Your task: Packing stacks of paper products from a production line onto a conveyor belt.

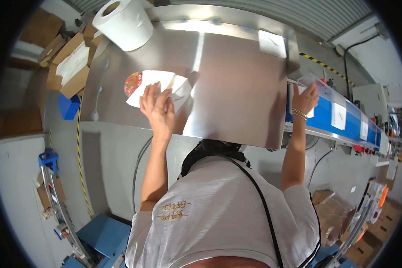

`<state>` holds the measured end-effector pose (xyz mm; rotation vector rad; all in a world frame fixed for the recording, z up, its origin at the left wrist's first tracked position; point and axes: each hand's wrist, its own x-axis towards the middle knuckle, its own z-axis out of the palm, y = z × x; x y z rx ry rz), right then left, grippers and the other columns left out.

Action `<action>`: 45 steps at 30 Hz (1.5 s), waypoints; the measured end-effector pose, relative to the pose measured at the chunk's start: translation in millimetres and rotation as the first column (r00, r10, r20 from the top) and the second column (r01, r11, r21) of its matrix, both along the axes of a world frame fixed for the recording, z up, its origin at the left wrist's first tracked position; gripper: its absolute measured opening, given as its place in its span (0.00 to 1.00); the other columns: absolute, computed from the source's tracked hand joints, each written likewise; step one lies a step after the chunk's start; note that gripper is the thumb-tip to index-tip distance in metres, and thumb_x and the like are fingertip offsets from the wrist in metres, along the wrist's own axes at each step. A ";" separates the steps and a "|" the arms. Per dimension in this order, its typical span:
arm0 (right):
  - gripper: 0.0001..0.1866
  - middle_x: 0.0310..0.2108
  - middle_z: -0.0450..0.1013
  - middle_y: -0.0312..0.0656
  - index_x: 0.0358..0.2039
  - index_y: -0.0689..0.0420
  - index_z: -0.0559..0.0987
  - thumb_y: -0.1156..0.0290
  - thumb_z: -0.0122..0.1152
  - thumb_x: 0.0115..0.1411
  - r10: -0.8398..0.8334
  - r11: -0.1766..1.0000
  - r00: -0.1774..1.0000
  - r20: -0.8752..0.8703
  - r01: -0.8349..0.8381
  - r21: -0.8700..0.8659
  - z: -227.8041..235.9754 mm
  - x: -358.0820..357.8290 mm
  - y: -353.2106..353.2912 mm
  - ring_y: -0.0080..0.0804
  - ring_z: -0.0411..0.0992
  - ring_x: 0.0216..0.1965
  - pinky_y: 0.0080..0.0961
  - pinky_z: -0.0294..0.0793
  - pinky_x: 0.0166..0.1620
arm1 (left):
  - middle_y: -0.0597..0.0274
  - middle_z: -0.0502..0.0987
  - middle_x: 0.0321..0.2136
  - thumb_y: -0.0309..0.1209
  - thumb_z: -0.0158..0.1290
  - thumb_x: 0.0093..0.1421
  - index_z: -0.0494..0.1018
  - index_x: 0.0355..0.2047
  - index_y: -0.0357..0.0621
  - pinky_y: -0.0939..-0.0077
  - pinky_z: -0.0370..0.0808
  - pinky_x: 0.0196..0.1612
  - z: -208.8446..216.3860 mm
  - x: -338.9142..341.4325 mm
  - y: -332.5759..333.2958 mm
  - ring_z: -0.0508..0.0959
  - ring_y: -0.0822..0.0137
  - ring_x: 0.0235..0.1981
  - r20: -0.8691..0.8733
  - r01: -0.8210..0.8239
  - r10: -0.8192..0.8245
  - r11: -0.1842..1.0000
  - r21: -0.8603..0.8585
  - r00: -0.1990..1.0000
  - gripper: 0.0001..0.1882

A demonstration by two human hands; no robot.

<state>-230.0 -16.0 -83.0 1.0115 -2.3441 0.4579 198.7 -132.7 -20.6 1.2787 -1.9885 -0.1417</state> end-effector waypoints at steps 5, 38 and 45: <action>0.32 0.52 0.68 0.49 0.56 0.49 0.68 0.64 0.67 0.51 0.658 0.542 0.177 0.732 -0.786 -0.297 36.3 152.9 -88.4 0.47 0.66 0.54 0.39 0.68 0.54 | 0.56 0.67 0.56 0.19 0.56 0.48 0.78 0.37 0.50 0.48 0.44 0.65 1.3 0.8 3.0 0.57 0.48 0.63 0.024 0.033 -0.035 0.998 0.051 0.999 0.15; 0.30 0.63 0.54 0.44 0.54 0.49 0.70 0.65 0.67 0.50 0.560 0.341 -0.216 0.800 -0.819 -0.461 47.6 230.2 -139.7 0.41 0.54 0.63 0.32 0.68 0.55 | 0.52 0.65 0.57 0.21 0.58 0.46 0.78 0.38 0.52 0.47 0.49 0.63 6.6 17.0 -9.5 0.58 0.45 0.62 0.101 0.068 -0.064 0.997 -0.035 0.993 0.17; 0.19 0.59 0.62 0.47 0.47 0.55 0.73 0.67 0.65 0.55 0.599 0.391 -0.214 0.771 -0.763 -0.515 13.9 209.6 -133.9 0.34 0.64 0.57 0.29 0.67 0.54 | 0.50 0.65 0.56 0.31 0.60 0.52 0.75 0.40 0.45 0.51 0.53 0.61 5.6 21.2 -19.4 0.59 0.48 0.61 0.075 0.016 -0.011 0.998 -0.061 0.997 0.15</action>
